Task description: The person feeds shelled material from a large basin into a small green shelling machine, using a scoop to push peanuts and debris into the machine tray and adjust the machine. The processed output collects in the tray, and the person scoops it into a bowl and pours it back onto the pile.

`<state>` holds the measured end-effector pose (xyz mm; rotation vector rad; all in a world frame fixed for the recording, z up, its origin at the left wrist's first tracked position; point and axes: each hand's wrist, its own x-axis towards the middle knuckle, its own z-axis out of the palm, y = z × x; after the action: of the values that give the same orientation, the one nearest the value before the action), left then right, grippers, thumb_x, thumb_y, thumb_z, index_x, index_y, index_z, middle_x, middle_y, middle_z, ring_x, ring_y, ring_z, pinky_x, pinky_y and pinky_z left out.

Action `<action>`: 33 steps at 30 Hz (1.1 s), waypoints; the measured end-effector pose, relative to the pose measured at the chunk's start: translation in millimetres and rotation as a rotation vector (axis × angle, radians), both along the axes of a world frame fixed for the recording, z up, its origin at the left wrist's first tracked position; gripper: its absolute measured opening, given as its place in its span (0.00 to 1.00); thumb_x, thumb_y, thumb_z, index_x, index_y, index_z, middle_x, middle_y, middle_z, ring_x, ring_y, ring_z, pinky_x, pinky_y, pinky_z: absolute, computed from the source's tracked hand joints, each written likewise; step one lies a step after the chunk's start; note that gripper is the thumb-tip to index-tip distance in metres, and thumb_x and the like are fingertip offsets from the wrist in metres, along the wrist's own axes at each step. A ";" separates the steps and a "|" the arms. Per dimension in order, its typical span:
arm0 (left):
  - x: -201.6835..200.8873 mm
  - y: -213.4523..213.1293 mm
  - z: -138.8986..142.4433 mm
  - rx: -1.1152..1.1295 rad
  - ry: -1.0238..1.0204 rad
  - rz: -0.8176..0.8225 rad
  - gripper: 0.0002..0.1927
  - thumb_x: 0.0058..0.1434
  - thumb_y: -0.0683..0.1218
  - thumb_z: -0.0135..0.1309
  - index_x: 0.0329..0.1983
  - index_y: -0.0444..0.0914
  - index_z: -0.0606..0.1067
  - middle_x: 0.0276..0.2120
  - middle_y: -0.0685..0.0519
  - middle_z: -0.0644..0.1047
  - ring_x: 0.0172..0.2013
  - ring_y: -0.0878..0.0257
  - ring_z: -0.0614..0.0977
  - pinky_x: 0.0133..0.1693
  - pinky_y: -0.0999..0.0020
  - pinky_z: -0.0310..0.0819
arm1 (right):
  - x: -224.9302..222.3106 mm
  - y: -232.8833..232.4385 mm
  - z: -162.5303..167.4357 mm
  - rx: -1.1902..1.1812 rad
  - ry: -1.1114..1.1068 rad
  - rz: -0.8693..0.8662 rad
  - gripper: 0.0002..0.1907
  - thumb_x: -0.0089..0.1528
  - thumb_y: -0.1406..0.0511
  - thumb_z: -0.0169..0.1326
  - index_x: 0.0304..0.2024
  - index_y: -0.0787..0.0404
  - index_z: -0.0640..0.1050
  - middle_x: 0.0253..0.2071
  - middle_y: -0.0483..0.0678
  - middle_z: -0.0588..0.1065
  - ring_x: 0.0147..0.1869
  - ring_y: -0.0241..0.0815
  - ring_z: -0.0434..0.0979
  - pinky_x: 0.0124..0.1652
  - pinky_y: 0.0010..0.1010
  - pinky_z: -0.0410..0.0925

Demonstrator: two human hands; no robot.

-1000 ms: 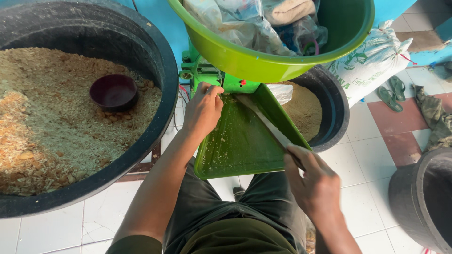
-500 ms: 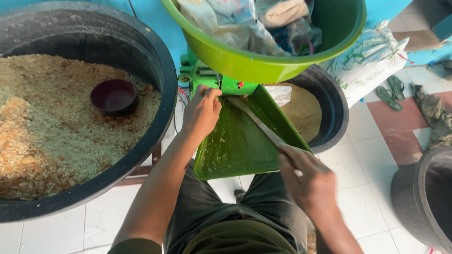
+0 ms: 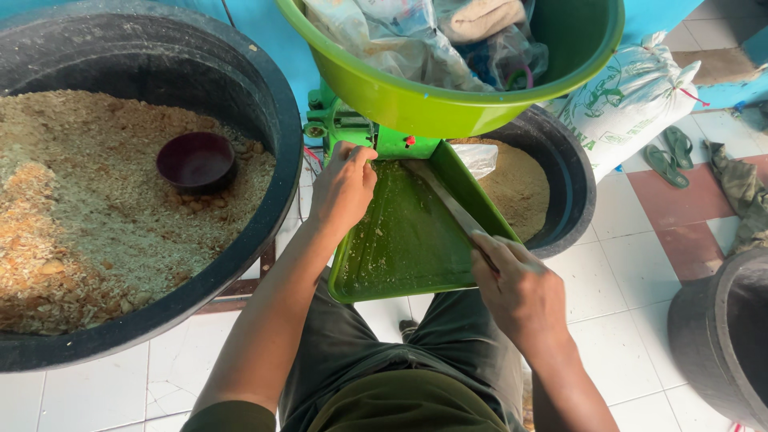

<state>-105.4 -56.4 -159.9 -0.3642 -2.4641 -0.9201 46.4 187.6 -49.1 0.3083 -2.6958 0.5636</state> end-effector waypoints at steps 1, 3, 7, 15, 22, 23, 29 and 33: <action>0.1 0.1 -0.3 0.001 -0.008 -0.002 0.11 0.64 0.39 0.56 0.48 0.40 0.74 0.44 0.46 0.74 0.38 0.46 0.81 0.36 0.53 0.78 | -3.9 -1.4 -2.6 -0.001 -0.009 0.005 0.13 0.64 0.63 0.57 0.51 0.58 0.82 0.42 0.49 0.82 0.33 0.48 0.83 0.33 0.36 0.75; -0.1 0.2 -0.8 -0.005 -0.004 -0.003 0.11 0.64 0.39 0.56 0.49 0.39 0.74 0.44 0.45 0.74 0.37 0.46 0.81 0.36 0.53 0.77 | -13.1 -4.6 -6.9 0.009 0.000 0.012 0.14 0.64 0.63 0.57 0.51 0.58 0.82 0.42 0.50 0.82 0.34 0.50 0.83 0.33 0.36 0.75; 0.0 -0.1 -0.4 -0.004 0.006 -0.008 0.11 0.63 0.39 0.56 0.49 0.39 0.74 0.44 0.45 0.74 0.38 0.46 0.81 0.36 0.53 0.78 | -20.3 -4.9 -5.9 0.014 0.019 0.031 0.15 0.64 0.64 0.57 0.52 0.59 0.82 0.42 0.52 0.82 0.34 0.51 0.83 0.32 0.37 0.75; -1.4 -0.8 3.4 -0.012 -0.012 -0.007 0.11 0.63 0.39 0.56 0.49 0.39 0.74 0.44 0.45 0.74 0.37 0.47 0.82 0.36 0.54 0.78 | 19.6 15.3 13.0 -0.080 -0.039 0.060 0.12 0.64 0.65 0.58 0.50 0.60 0.82 0.42 0.51 0.83 0.32 0.41 0.85 0.29 0.28 0.76; 2.3 0.3 2.9 -0.009 -0.007 0.001 0.11 0.63 0.39 0.56 0.49 0.39 0.74 0.44 0.46 0.74 0.37 0.46 0.81 0.36 0.54 0.78 | -7.8 -13.6 3.7 0.047 0.017 -0.033 0.12 0.63 0.66 0.59 0.49 0.59 0.84 0.38 0.51 0.83 0.28 0.46 0.82 0.28 0.35 0.73; 3.0 0.5 3.2 -0.008 -0.006 -0.003 0.11 0.63 0.39 0.56 0.49 0.39 0.74 0.44 0.46 0.74 0.37 0.46 0.81 0.36 0.54 0.78 | -6.6 -12.9 5.0 0.039 0.038 -0.025 0.13 0.63 0.66 0.59 0.50 0.59 0.84 0.39 0.51 0.83 0.29 0.46 0.82 0.29 0.35 0.74; 0.0 0.6 2.8 -0.006 0.017 -0.005 0.11 0.63 0.39 0.56 0.49 0.39 0.74 0.43 0.45 0.74 0.38 0.47 0.81 0.36 0.54 0.78 | 19.8 11.0 12.0 0.049 0.063 -0.062 0.13 0.63 0.64 0.59 0.49 0.57 0.83 0.40 0.48 0.82 0.31 0.44 0.83 0.31 0.34 0.74; 0.3 1.8 -0.7 -0.036 0.053 0.011 0.11 0.61 0.39 0.57 0.47 0.39 0.73 0.41 0.45 0.73 0.38 0.47 0.80 0.36 0.54 0.77 | -3.5 5.7 -4.5 0.044 0.043 -0.004 0.14 0.62 0.65 0.60 0.49 0.59 0.84 0.39 0.50 0.83 0.31 0.48 0.82 0.30 0.35 0.74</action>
<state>-105.1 -54.7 -160.5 -0.3816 -2.4347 -0.8515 42.9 193.3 -53.6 0.3230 -2.6702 0.4909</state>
